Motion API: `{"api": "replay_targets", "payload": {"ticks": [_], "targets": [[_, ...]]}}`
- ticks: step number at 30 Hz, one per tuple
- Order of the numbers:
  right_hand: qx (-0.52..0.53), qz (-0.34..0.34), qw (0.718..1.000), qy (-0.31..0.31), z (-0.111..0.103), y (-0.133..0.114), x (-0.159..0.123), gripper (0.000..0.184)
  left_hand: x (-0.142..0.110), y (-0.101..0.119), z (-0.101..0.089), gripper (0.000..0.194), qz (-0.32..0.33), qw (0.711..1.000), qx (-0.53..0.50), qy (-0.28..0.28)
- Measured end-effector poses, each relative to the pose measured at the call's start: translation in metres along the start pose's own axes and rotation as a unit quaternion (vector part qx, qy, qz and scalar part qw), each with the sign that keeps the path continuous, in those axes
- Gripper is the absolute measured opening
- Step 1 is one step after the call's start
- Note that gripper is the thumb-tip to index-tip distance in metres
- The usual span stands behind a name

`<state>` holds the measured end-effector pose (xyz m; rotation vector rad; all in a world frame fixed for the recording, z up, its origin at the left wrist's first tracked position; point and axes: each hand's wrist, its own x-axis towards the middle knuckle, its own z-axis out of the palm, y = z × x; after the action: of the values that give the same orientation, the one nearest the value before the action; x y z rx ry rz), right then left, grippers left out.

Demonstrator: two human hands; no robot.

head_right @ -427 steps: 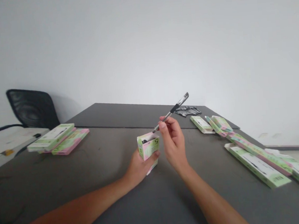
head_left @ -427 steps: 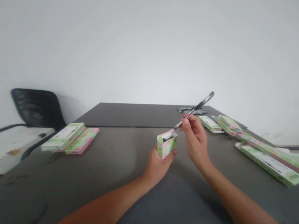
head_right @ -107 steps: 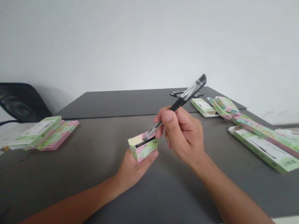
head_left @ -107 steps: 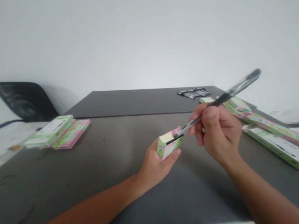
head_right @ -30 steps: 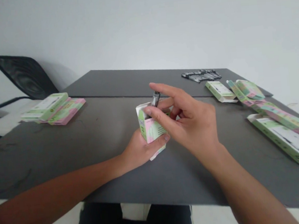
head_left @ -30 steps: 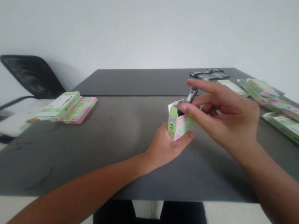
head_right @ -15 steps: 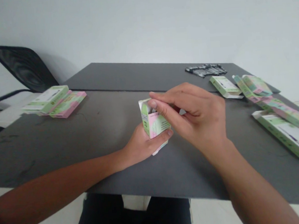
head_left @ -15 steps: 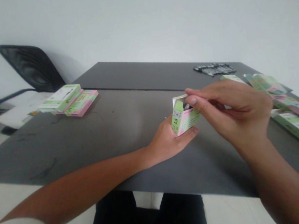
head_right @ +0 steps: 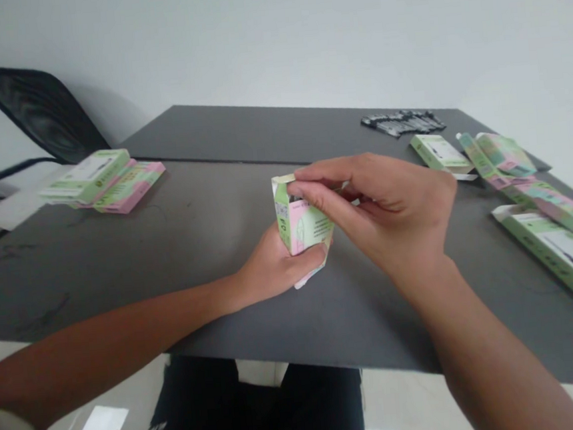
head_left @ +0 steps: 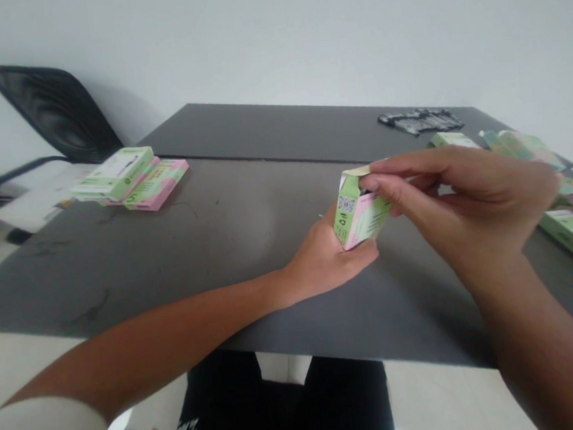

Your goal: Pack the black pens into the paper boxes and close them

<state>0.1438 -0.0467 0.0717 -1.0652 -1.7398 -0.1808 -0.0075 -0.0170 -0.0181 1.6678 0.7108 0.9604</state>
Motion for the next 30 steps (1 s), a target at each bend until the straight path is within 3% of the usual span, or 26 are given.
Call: {"api": "replay_targets", "payload": {"ticks": [3, 6, 8, 13, 16, 21, 26, 30], "targets": [[0.031, -0.004, 0.999, 0.020, 0.004, 0.005, -0.001, 0.007, 0.001, 0.002, 0.000, 0.040, -0.003, 1.000, -0.005, -0.002], [0.033, 0.001, 0.999, -0.001, 0.006, 0.014, -0.002, 0.002, 0.002, 0.004, 0.000, 0.043, 0.013, 1.000, -0.020, 0.003], [0.030, 0.000, 1.000, -0.009, 0.007, 0.020, -0.002, 0.008, 0.002, 0.005, 0.000, 0.044, 0.025, 0.999, -0.042, 0.005], [0.057, 0.035, 0.996, 0.056, 0.014, 0.030, -0.002, 0.017, 0.003, 0.005, 0.003, 0.054, 0.047, 0.993, -0.112, -0.003], [0.088, 0.025, 0.993, 0.076, 0.019, 0.028, -0.001, 0.024, 0.004, 0.005, 0.003, 0.053, 0.073, 0.992, -0.102, -0.022], [0.080, 0.020, 0.992, 0.096, 0.024, 0.027, -0.002, 0.011, 0.007, 0.005, 0.003, 0.049, 0.097, 0.992, -0.068, -0.030], [0.053, 0.015, 0.994, 0.096, 0.018, 0.029, -0.002, 0.026, 0.008, 0.008, 0.001, 0.046, 0.089, 0.994, -0.068, 0.002], [0.033, -0.006, 0.996, 0.084, 0.014, 0.027, -0.003, 0.034, 0.008, 0.014, -0.004, 0.047, 0.093, 0.993, -0.067, -0.011]]}}
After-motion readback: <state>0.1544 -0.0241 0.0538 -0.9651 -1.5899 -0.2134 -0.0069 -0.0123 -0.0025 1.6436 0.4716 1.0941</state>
